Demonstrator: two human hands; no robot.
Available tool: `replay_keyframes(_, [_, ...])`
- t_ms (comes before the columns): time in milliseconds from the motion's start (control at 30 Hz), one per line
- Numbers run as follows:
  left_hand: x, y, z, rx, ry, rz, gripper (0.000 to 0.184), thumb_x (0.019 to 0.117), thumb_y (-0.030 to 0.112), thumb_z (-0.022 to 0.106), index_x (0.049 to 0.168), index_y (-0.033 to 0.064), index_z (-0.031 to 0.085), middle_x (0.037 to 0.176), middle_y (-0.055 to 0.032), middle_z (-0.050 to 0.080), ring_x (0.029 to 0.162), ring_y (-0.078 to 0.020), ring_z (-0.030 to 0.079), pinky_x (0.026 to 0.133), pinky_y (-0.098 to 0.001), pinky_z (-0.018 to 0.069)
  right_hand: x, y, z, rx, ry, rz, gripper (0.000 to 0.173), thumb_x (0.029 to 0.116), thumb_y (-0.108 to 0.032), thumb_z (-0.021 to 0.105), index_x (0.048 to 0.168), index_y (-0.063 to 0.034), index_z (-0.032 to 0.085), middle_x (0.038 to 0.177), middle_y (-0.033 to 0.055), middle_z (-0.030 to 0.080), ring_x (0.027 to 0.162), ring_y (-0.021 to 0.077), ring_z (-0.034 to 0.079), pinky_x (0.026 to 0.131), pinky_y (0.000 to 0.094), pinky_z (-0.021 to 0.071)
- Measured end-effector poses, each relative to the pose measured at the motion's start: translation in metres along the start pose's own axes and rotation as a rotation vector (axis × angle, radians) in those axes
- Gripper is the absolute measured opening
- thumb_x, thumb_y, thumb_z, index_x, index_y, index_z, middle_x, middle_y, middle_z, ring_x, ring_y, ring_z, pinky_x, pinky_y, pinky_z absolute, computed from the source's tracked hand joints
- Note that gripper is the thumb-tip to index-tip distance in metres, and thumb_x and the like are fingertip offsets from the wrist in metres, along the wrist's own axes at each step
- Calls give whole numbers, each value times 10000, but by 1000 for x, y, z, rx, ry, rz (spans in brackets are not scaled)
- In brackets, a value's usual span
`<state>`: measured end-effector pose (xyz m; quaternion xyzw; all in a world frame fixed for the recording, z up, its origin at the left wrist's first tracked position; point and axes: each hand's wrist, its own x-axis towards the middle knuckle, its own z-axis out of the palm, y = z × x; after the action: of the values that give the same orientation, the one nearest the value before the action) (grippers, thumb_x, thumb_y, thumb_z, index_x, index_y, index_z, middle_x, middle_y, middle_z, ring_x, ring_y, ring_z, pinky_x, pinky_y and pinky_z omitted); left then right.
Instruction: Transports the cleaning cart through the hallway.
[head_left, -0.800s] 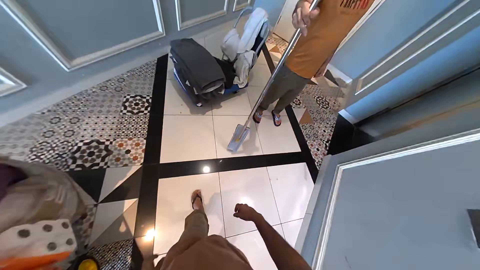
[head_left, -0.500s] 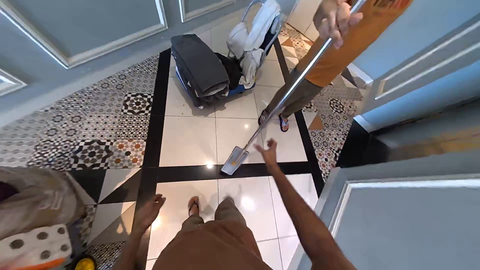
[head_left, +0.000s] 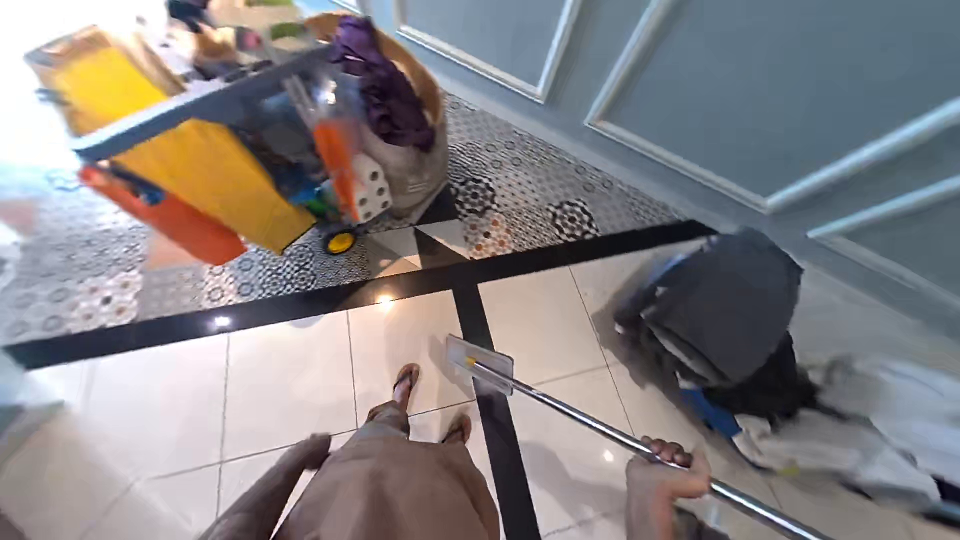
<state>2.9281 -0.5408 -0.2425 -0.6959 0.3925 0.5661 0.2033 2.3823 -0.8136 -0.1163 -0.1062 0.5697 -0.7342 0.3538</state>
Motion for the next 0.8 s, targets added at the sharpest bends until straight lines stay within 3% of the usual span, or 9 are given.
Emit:
replay_keyframes(100, [-26, -51, 71, -16, -122, -70, 332, 981, 240, 642, 1247, 44, 674, 1265, -228, 667, 1205, -423, 621, 982, -654, 483, -44, 43, 60, 78, -341, 68, 485, 1086, -279, 319, 624, -210, 451, 475, -78, 456, 425, 93, 490, 497, 296, 506])
replay_keyframes(200, [-43, -78, 112, -419, 73, -63, 340, 1027, 217, 591, 1278, -8, 639, 1250, -279, 655, 1209, -451, 612, 1021, -627, 463, -124, 86, 144, 106, -764, 65, 426, 1041, -223, 358, 653, -214, 534, 531, -87, 525, 482, 77, 531, 556, 282, 524])
replay_keyframes(300, [-44, -90, 129, -630, 222, -74, 346, 1037, 253, 567, 1304, 45, 638, 1227, -252, 674, 1180, -434, 635, 981, -642, 488, -226, 122, 232, 112, -1085, 38, 377, 1006, -157, 419, 661, -195, 567, 549, -81, 550, 489, 67, 541, 547, 258, 526])
replay_keyframes(400, [-45, -124, 137, -745, 342, -154, 328, 1029, 307, 565, 1273, 113, 668, 1189, -198, 706, 1131, -408, 670, 926, -646, 526, -347, 152, 294, 62, -1334, 162, 328, 992, -138, 473, 687, -175, 589, 549, -67, 562, 479, 57, 545, 517, 238, 516])
replay_keyframes(500, [-41, -186, 158, -1106, 479, -206, 340, 1033, 240, 583, 1279, 16, 651, 1189, -249, 690, 1141, -421, 654, 990, -626, 493, -471, 186, 320, 2, -1566, 296, 207, 937, -195, 614, 729, -187, 617, 587, -57, 596, 496, 51, 562, 513, 234, 518])
replay_keyframes(600, [-34, -253, 173, -1301, 468, -285, 380, 1042, 272, 577, 1251, -37, 648, 1185, -286, 675, 1144, -433, 641, 1006, -622, 471, -581, 227, 327, -35, -1730, 379, 192, 849, -258, 759, 751, -177, 614, 672, -45, 599, 517, 49, 545, 492, 231, 509])
replay_keyframes(800, [-46, -342, 141, -1510, 506, -448, 370, 1064, 259, 537, 1275, -33, 625, 1193, -249, 688, 1098, -392, 680, 976, -574, 526, -728, 279, 355, 54, -1944, 651, 225, 876, -256, 721, 700, -153, 626, 600, -49, 565, 474, 46, 514, 463, 224, 468])
